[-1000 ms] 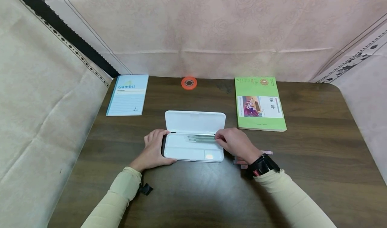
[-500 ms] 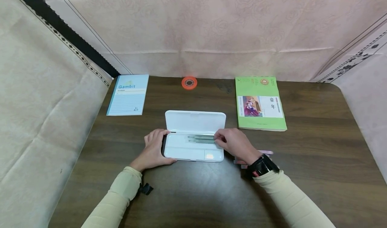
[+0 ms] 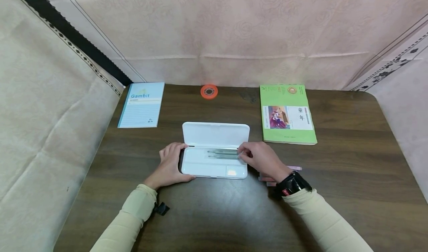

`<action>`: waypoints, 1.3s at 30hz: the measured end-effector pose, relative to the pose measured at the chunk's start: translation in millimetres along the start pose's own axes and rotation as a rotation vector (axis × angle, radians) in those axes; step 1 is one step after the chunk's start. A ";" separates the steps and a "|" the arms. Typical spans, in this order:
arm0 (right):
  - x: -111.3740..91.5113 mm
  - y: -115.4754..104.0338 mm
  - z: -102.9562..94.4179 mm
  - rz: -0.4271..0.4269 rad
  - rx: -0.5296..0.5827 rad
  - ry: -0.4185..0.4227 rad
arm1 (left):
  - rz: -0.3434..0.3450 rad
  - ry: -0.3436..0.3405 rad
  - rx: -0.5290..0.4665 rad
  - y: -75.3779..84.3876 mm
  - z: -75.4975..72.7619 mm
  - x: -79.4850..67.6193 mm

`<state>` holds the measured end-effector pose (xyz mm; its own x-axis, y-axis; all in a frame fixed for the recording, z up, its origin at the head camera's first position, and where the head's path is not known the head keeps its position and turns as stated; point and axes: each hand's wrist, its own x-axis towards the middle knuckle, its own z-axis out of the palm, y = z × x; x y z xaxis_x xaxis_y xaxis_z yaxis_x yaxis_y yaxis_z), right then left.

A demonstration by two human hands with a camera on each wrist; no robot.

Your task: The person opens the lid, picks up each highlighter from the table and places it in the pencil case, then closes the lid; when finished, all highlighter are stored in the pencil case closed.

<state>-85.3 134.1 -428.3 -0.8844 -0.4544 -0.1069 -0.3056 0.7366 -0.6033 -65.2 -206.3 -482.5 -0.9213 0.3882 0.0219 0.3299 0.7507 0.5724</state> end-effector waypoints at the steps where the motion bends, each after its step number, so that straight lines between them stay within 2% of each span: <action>1: -0.5 0.6 -0.4 -0.002 0.000 0.003 | 0.000 0.000 0.000 0.0 0.0 -0.1; 6: -5.3 5.9 -9.0 -0.008 0.013 0.020 | 0.000 0.002 0.002 0.7 -0.6 -0.4; 10: -11.5 12.8 -21.3 0.024 0.019 0.022 | -0.001 0.003 0.006 2.2 -2.0 -0.1; 17: -25.7 32.8 -36.4 0.035 0.002 0.024 | -0.003 0.002 0.012 2.0 -1.5 0.6; 24: -45.6 53.0 -49.7 0.063 -0.009 0.043 | -0.002 0.007 0.014 0.9 0.1 1.0; 32: -70.7 75.2 -67.5 0.058 -0.084 0.104 | 0.002 0.005 0.010 -0.8 1.7 1.0; 39: -91.7 93.8 -74.8 0.072 -0.123 0.092 | 0.002 0.008 0.010 -1.4 1.0 0.4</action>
<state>-59.3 282.3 -415.9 -0.9326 -0.3541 -0.0699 -0.2759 0.8241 -0.4947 -65.8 -206.6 -484.2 -0.9223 0.3854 0.0295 0.3337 0.7555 0.5638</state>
